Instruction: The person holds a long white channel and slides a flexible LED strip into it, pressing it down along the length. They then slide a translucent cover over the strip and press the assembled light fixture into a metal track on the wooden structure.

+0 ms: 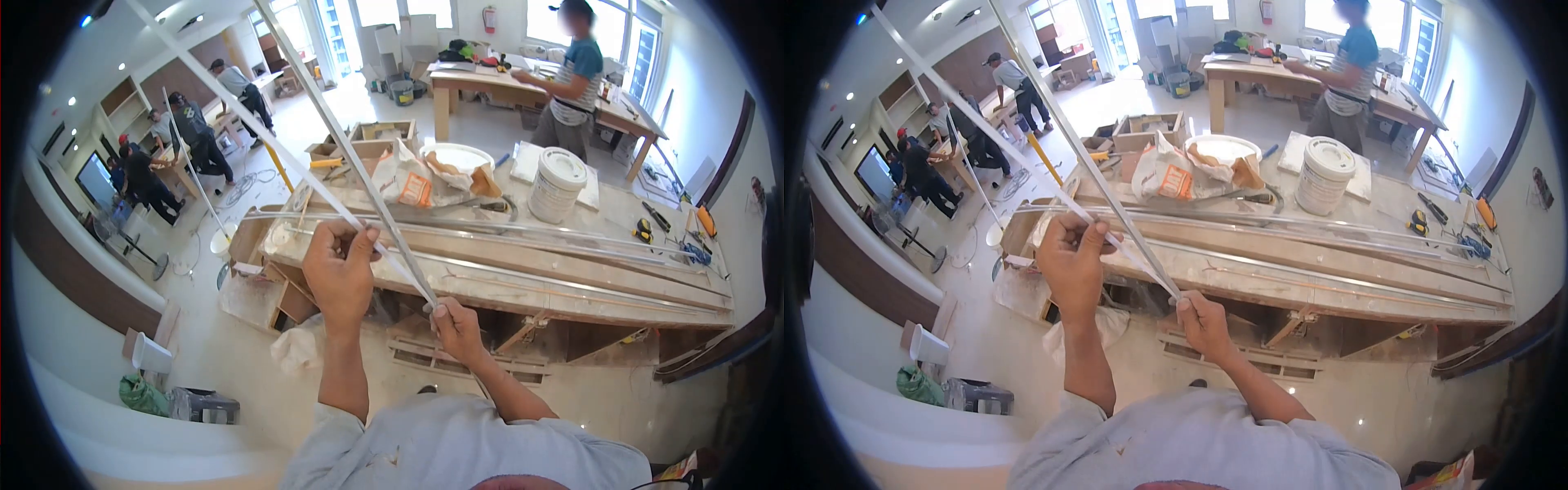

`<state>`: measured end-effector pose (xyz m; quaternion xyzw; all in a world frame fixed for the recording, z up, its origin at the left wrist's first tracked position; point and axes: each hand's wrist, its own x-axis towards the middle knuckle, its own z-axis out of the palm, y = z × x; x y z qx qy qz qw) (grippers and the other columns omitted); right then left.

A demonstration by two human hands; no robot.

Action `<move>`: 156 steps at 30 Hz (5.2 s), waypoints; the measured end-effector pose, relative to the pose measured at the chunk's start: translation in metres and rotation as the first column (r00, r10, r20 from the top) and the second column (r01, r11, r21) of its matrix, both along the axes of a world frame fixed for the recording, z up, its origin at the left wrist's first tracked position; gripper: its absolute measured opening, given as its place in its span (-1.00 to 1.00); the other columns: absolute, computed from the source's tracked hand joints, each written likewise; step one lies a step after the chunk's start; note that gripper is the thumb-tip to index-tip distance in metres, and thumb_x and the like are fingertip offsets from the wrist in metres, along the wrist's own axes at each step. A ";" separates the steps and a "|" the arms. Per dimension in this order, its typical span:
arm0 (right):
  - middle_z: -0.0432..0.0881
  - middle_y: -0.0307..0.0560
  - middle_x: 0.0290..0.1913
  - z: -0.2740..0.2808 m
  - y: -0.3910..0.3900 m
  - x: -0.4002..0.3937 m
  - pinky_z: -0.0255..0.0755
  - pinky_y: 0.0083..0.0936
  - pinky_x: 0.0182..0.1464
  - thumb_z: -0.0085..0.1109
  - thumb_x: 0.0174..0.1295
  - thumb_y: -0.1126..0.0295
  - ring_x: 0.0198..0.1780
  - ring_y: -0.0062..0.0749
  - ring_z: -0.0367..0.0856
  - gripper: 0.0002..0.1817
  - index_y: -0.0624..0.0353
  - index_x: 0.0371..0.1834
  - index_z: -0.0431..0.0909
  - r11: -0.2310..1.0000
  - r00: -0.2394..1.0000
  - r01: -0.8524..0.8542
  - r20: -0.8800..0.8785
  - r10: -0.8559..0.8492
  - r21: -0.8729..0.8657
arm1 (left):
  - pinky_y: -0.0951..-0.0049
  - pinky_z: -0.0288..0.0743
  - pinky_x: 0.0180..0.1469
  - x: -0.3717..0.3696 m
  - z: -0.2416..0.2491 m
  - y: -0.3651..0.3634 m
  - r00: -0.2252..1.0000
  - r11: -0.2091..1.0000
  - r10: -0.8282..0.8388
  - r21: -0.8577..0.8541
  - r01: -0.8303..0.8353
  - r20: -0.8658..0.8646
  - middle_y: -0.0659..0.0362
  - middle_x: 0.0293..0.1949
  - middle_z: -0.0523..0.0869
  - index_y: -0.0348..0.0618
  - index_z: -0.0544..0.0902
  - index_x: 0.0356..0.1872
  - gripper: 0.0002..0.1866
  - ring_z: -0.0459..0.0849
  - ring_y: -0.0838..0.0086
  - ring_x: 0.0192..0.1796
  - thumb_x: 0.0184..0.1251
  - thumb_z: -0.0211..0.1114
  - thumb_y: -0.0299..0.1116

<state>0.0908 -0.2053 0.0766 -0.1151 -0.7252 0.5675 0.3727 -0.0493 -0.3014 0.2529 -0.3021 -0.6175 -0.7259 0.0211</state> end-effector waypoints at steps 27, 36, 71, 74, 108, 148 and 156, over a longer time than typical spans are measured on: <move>0.51 -0.22 -0.57 0.024 0.019 0.005 0.39 -0.54 -0.40 -0.08 0.60 0.18 -0.52 -0.55 0.46 -0.63 0.29 -0.04 0.57 1.000 0.999 -0.009 0.047 0.011 -0.030 | 0.46 0.74 -0.24 -0.037 -0.006 0.069 0.884 0.862 -0.467 0.220 0.457 -0.009 -0.01 -0.31 0.76 -0.30 0.54 -0.26 -0.79 0.78 0.41 -0.33 0.30 0.45 -0.52; 0.45 -0.21 -0.61 0.048 0.024 -0.009 0.36 -0.49 -0.45 -0.05 0.60 0.17 -0.57 -0.52 0.43 -0.67 0.23 -0.10 0.53 0.987 0.989 0.137 0.035 -0.140 0.086 | 0.59 0.64 -0.31 -0.023 0.007 0.076 0.936 0.931 -0.314 0.140 0.337 -0.160 0.12 -0.38 0.72 -0.30 0.53 -0.28 -0.75 0.70 0.58 -0.38 0.25 0.51 -0.52; 0.47 -0.30 -0.57 0.069 0.025 -0.023 0.27 -0.60 -0.49 -0.11 0.61 0.18 -0.56 -0.66 0.38 -0.62 0.22 -0.27 0.51 0.992 0.994 0.103 -0.040 -0.100 0.075 | 0.48 0.69 -0.32 -0.021 -0.023 0.061 0.751 0.748 -0.651 -0.078 0.659 0.109 0.08 -0.39 0.73 -0.35 0.48 -0.10 -0.85 0.76 0.46 -0.35 0.39 0.25 -0.60; 0.42 -0.31 -0.61 0.079 0.019 -0.023 0.25 -0.57 -0.49 -0.09 0.61 0.17 -0.55 -0.66 0.35 -0.61 0.23 -0.29 0.51 0.962 0.974 0.227 -0.050 -0.222 0.152 | 0.50 0.68 -0.32 -0.017 -0.025 0.063 0.745 0.745 -0.655 -0.057 0.665 0.127 0.12 -0.38 0.72 -0.35 0.49 -0.08 -0.82 0.73 0.52 -0.33 0.37 0.27 -0.59; 0.43 -0.32 -0.58 0.125 0.033 -0.048 0.22 -0.58 -0.47 -0.09 0.60 0.05 -0.53 -0.65 0.33 -0.53 0.23 -0.33 0.50 0.980 0.989 0.139 -0.075 -0.130 0.140 | 0.55 0.58 -0.22 -0.034 0.009 0.066 0.778 0.778 -0.628 0.035 0.628 -0.008 0.13 -0.34 0.77 -0.34 0.60 -0.12 -0.82 0.71 0.56 -0.31 0.44 0.32 -0.41; 0.51 -0.18 -0.59 0.160 0.045 -0.075 0.35 -0.44 -0.42 -0.08 0.59 0.14 -0.53 -0.51 0.45 -0.58 0.28 -0.28 0.57 0.849 0.887 0.460 -0.180 -0.425 0.261 | 0.56 0.63 -0.31 -0.032 0.039 0.094 0.787 0.780 -0.611 0.235 0.580 0.086 0.11 -0.39 0.76 -0.41 0.66 -0.20 -0.84 0.72 0.54 -0.37 0.44 0.32 -0.45; 0.45 -0.21 -0.63 0.178 0.049 -0.076 0.30 -0.46 -0.46 -0.03 0.57 0.14 -0.54 -0.58 0.40 -0.54 0.27 -0.42 0.51 0.904 0.937 0.344 -0.163 -0.311 0.253 | 0.55 0.61 -0.29 -0.044 0.041 0.096 0.777 0.766 -0.627 0.227 0.602 0.058 0.11 -0.35 0.75 -0.39 0.68 -0.17 -0.82 0.71 0.54 -0.36 0.42 0.36 -0.43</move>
